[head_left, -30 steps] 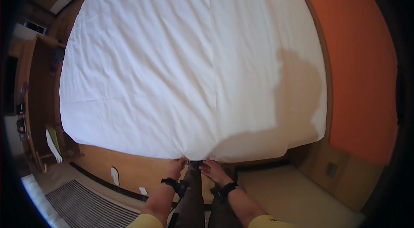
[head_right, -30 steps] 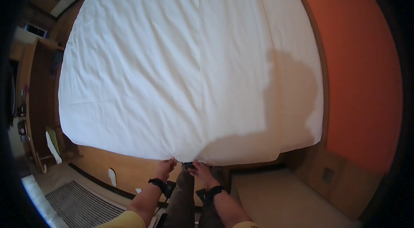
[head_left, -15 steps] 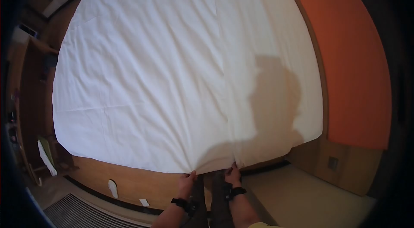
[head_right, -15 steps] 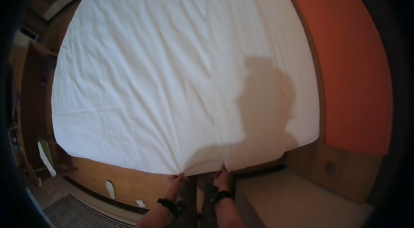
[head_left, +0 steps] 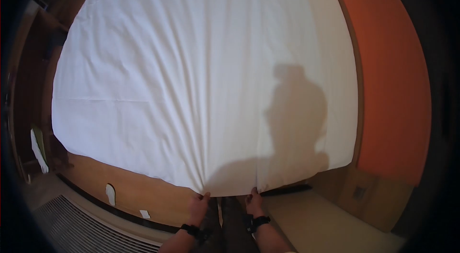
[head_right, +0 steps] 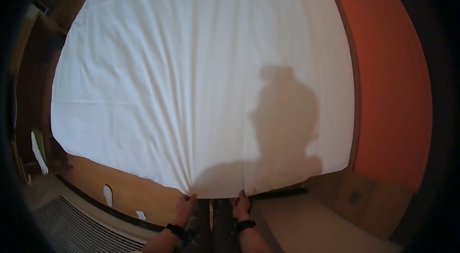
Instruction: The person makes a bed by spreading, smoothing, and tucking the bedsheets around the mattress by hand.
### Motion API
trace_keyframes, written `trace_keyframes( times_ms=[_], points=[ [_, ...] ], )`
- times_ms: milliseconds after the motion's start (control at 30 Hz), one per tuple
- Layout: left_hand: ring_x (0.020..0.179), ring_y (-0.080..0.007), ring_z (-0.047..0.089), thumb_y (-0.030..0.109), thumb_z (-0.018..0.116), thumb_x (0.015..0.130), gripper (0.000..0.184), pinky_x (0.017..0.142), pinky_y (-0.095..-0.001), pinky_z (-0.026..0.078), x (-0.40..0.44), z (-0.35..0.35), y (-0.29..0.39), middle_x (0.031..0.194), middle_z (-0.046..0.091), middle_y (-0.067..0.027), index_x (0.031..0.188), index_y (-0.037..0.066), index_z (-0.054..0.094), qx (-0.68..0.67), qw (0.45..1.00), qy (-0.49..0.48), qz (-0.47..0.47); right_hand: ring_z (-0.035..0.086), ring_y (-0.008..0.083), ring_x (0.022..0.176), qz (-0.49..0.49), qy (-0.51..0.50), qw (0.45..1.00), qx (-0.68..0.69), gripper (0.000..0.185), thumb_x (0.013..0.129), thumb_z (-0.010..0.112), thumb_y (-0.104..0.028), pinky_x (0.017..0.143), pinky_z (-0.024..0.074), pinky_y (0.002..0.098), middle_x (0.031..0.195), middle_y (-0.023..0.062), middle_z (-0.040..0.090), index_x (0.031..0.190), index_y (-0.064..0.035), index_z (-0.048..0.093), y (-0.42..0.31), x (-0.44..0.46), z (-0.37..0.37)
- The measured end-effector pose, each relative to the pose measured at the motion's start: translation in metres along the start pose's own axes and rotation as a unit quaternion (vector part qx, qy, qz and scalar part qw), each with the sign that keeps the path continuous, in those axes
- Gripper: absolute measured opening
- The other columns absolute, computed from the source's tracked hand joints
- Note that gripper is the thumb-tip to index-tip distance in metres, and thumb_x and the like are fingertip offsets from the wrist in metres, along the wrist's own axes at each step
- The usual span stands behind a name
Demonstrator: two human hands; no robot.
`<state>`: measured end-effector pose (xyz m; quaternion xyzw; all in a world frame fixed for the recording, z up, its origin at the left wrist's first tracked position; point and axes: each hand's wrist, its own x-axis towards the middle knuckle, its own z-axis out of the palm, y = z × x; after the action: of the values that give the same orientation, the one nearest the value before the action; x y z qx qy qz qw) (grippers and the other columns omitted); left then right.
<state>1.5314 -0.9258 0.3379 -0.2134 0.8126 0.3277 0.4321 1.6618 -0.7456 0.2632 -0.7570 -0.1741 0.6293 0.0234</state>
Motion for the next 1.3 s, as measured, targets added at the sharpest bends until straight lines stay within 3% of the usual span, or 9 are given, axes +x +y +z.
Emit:
trace_keyframes(
  times_ms=[267, 400, 600, 733, 833, 933, 1033, 1133, 1300],
  points=[
    [0.069, -0.0271, 0.06, 0.031, 0.052, 0.077, 0.034, 0.061, -0.0364, 0.045, 0.068, 0.037, -0.145, 0.072, 0.06, -0.0182, 0.083, -0.002, 0.06, -0.1, 0.993, 0.054, -0.02, 0.052, 0.0148, 0.058, 0.009, -0.118, 0.9, -0.42, 0.016, 0.078, 0.058, -0.022, 0.052, 0.0439, 0.0288, 0.069, 0.0018, 0.054, 0.083, -0.0074, 0.055, -0.018, 0.035, -0.057],
    [0.065, -0.0203, 0.058, 0.019, 0.048, 0.078, 0.024, 0.059, -0.0343, 0.046, 0.006, -0.064, -0.202, 0.077, 0.061, -0.0116, 0.087, 0.0, 0.058, -0.284, 0.952, 0.064, -0.098, 0.055, 0.0155, 0.059, -0.014, -0.074, 0.844, -0.532, 0.014, 0.076, 0.059, -0.019, 0.052, 0.0434, 0.0286, 0.069, 0.0051, 0.058, 0.074, -0.0051, 0.059, -0.035, -0.021, -0.092],
    [0.062, -0.0168, 0.057, 0.015, 0.051, 0.076, 0.019, 0.055, -0.0294, 0.044, -0.038, -0.192, -0.236, 0.074, 0.061, -0.0091, 0.084, -0.001, 0.059, -0.342, 0.917, 0.138, -0.152, 0.058, 0.0295, 0.081, -0.378, -0.269, 0.187, -0.866, 0.026, 0.076, 0.049, -0.033, 0.07, 0.0441, 0.0392, 0.09, 0.0117, 0.061, 0.088, -0.0126, 0.061, -0.075, 0.008, -0.096],
    [0.064, -0.0175, 0.058, 0.019, 0.054, 0.074, 0.021, 0.057, -0.0303, 0.044, -0.051, -0.242, -0.261, 0.071, 0.061, -0.0101, 0.081, 0.0, 0.061, -0.279, 0.937, 0.166, -0.131, 0.058, 0.0287, 0.08, -0.221, -0.124, 0.298, -0.92, 0.025, 0.075, 0.05, -0.033, 0.068, 0.0451, 0.0391, 0.086, 0.011, 0.061, 0.089, -0.0161, 0.061, -0.079, -0.095, -0.001],
    [0.073, -0.0229, 0.06, 0.025, 0.058, 0.072, 0.027, 0.064, -0.0322, 0.046, -0.053, -0.271, -0.294, 0.077, 0.061, -0.0138, 0.085, 0.002, 0.061, -0.207, 0.956, 0.172, -0.115, 0.058, 0.0276, 0.081, -0.349, -0.237, -0.022, -0.906, 0.027, 0.072, 0.054, -0.033, 0.072, 0.045, 0.0352, 0.082, 0.0116, 0.061, 0.09, -0.0139, 0.061, -0.076, -0.115, 0.055],
    [0.082, -0.0267, 0.059, 0.028, 0.059, 0.071, 0.03, 0.072, -0.0335, 0.045, -0.039, -0.292, -0.356, 0.084, 0.061, -0.0147, 0.088, 0.003, 0.061, -0.213, 0.95, 0.195, -0.117, 0.06, 0.0241, 0.076, -0.425, -0.277, -0.022, -0.861, 0.024, 0.076, 0.047, -0.031, 0.065, 0.046, 0.0368, 0.079, 0.0079, 0.062, 0.086, -0.0155, 0.063, -0.038, -0.151, 0.101],
    [0.088, -0.0268, 0.057, 0.03, 0.06, 0.07, 0.032, 0.077, -0.0328, 0.044, -0.058, -0.363, -0.378, 0.089, 0.061, -0.0148, 0.09, 0.005, 0.062, -0.176, 0.958, 0.188, -0.129, 0.06, 0.0242, 0.071, -0.273, -0.221, -0.097, -0.931, 0.026, 0.078, 0.044, -0.029, 0.06, 0.046, 0.0368, 0.077, 0.0098, 0.061, 0.09, -0.0131, 0.061, 0.019, -0.168, 0.121],
    [0.089, -0.0254, 0.057, 0.031, 0.06, 0.07, 0.033, 0.078, -0.0326, 0.043, -0.027, -0.404, -0.44, 0.09, 0.061, -0.014, 0.092, 0.006, 0.061, -0.123, 0.972, 0.181, -0.091, 0.059, 0.024, 0.068, -0.083, -0.246, 0.47, -0.844, 0.028, 0.079, 0.042, -0.027, 0.057, 0.0459, 0.0373, 0.076, 0.0116, 0.06, 0.093, -0.0107, 0.06, 0.077, -0.168, 0.136],
    [0.091, -0.0287, 0.055, 0.035, 0.056, 0.073, 0.037, 0.08, -0.0352, 0.042, 0.024, -0.54, -0.438, 0.093, 0.06, -0.0146, 0.095, 0.005, 0.059, -0.217, 0.952, 0.18, -0.118, 0.057, 0.0158, 0.06, -0.237, -0.385, 0.277, -0.848, 0.025, 0.075, 0.059, -0.021, 0.051, 0.0447, 0.0257, 0.072, 0.007, 0.06, 0.09, -0.001, 0.056, 0.164, -0.072, 0.182]
  ],
)
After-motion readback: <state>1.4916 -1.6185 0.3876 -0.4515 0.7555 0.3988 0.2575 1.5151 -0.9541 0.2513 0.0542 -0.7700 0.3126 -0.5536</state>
